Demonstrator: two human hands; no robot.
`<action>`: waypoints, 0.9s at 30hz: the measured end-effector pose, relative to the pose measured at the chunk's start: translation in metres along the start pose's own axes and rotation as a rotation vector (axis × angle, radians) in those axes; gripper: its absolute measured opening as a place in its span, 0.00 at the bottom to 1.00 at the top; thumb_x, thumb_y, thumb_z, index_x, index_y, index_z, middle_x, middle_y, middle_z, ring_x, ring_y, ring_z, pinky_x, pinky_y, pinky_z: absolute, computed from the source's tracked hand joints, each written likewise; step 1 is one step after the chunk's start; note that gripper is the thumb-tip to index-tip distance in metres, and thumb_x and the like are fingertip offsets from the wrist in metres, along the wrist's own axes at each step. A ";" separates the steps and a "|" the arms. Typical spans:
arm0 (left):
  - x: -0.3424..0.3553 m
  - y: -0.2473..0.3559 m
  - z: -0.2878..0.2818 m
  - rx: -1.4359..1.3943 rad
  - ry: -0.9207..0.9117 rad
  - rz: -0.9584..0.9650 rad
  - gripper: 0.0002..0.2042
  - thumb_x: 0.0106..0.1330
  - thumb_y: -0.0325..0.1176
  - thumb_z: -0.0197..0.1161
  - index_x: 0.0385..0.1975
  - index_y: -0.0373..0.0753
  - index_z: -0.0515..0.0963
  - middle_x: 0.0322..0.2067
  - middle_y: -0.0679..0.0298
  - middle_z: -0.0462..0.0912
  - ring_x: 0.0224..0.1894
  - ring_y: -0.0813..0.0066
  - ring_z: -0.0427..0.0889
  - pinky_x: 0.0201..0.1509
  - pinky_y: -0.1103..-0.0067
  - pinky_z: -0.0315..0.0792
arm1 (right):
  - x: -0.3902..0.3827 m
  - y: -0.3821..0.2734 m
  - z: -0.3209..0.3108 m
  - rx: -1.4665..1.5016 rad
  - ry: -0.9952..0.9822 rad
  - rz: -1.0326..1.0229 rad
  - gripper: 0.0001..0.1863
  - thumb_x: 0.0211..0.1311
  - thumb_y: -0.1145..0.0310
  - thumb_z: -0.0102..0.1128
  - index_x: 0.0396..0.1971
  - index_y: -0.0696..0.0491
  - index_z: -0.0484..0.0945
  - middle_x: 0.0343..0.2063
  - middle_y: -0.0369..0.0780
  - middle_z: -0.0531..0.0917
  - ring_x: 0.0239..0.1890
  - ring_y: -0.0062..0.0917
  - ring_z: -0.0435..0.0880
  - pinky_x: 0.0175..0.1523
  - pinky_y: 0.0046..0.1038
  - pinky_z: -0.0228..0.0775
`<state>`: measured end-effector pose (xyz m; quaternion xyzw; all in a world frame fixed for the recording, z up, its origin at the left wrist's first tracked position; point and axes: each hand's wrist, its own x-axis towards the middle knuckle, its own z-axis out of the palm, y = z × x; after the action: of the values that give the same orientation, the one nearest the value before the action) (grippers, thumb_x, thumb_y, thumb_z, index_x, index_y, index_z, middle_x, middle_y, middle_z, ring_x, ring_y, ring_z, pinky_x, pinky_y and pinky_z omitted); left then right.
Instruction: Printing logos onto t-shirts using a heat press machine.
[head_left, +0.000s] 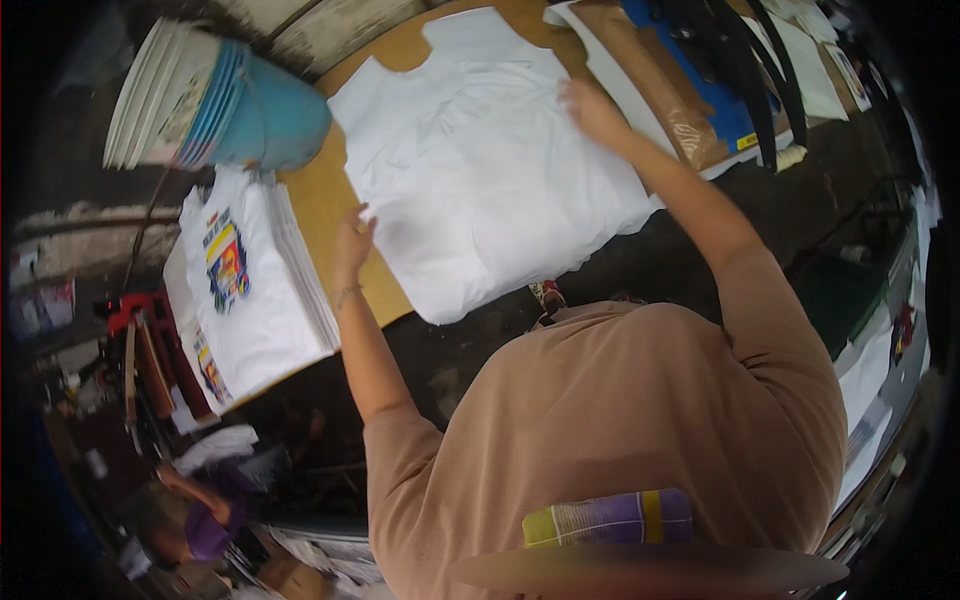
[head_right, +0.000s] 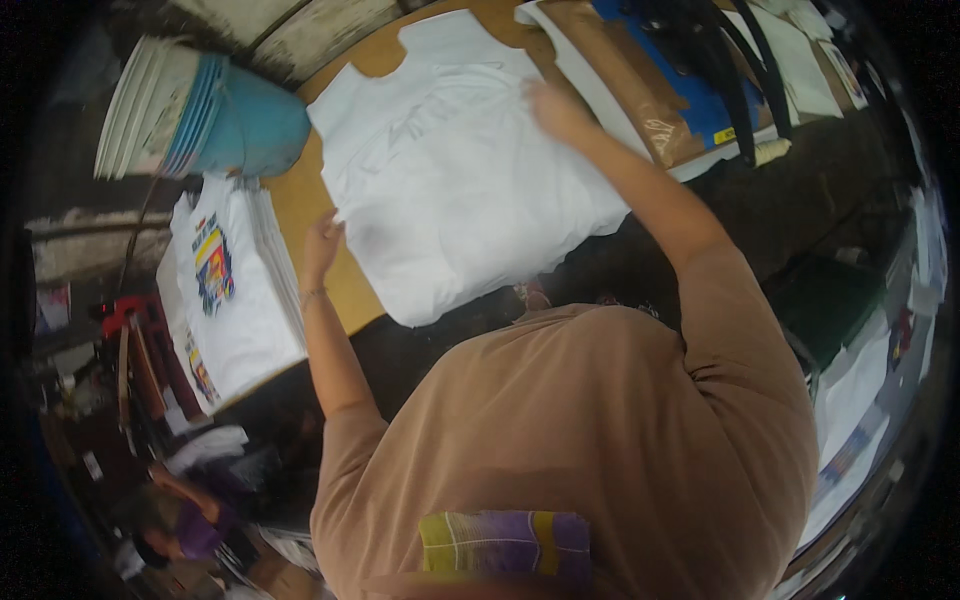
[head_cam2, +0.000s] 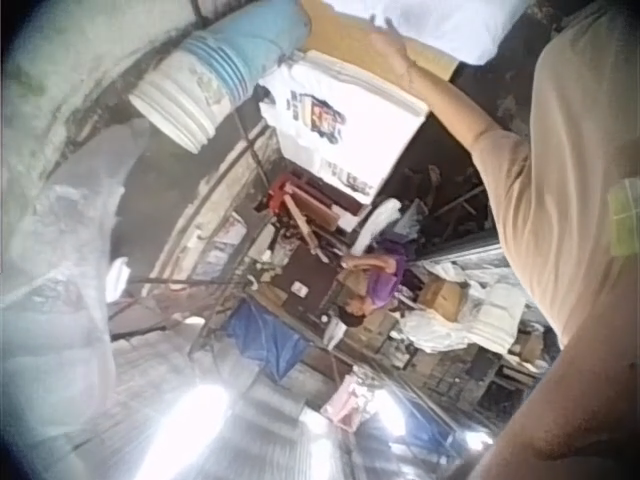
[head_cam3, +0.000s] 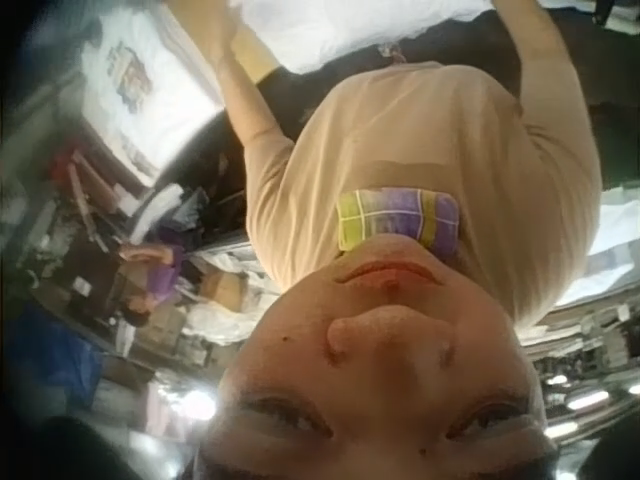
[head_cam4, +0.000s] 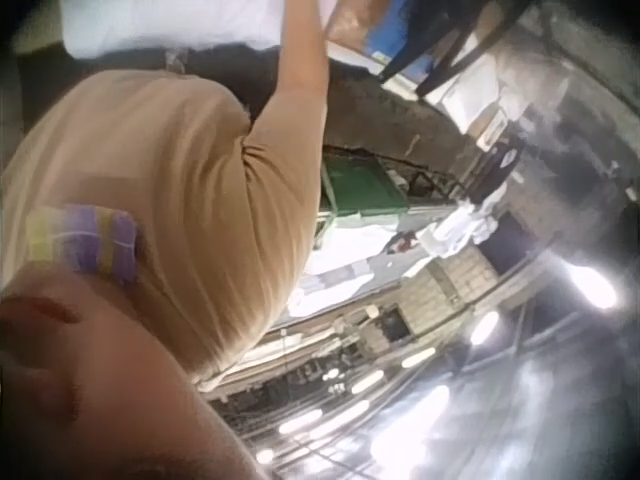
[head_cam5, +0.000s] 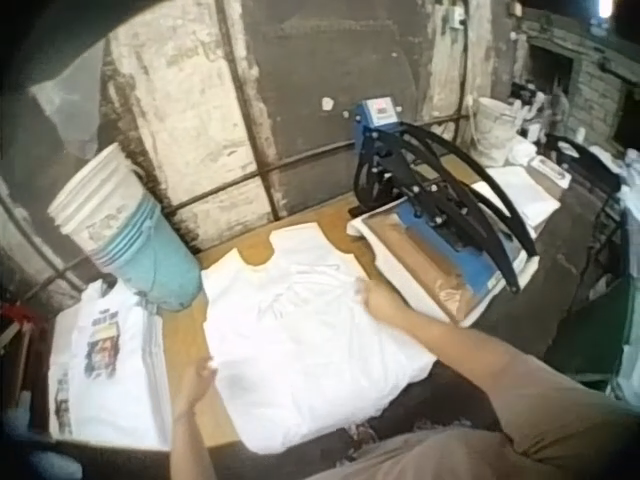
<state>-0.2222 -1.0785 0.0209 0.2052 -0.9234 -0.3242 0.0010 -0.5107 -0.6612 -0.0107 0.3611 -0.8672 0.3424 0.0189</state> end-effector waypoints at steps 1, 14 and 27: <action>-0.001 0.013 0.020 -0.161 0.001 0.061 0.15 0.62 0.28 0.59 0.50 0.36 0.74 0.45 0.54 0.79 0.43 0.67 0.79 0.45 0.76 0.74 | -0.039 -0.010 0.003 -0.073 -0.002 -0.150 0.19 0.60 0.74 0.49 0.52 0.59 0.70 0.53 0.48 0.73 0.55 0.40 0.72 0.61 0.34 0.62; -0.008 0.399 0.172 -0.411 -0.760 0.810 0.13 0.66 0.32 0.57 0.47 0.35 0.76 0.45 0.59 0.80 0.43 0.72 0.78 0.45 0.79 0.71 | -0.493 -0.029 -0.084 -0.045 0.161 1.175 0.07 0.56 0.69 0.56 0.29 0.54 0.81 0.43 0.43 0.76 0.44 0.38 0.77 0.48 0.33 0.70; -0.008 0.634 0.300 0.447 -0.298 1.139 0.27 0.54 0.43 0.67 0.42 0.23 0.72 0.45 0.39 0.74 0.51 0.47 0.73 0.54 0.65 0.67 | -0.625 0.018 -0.278 -0.764 1.149 1.237 0.13 0.49 0.73 0.58 0.38 0.51 0.78 0.46 0.43 0.75 0.50 0.42 0.73 0.52 0.38 0.67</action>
<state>-0.4949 -0.4488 0.1647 -0.3709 -0.9236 -0.0970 0.0019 -0.1198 -0.0997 0.0169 -0.4219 -0.8170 0.1088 0.3777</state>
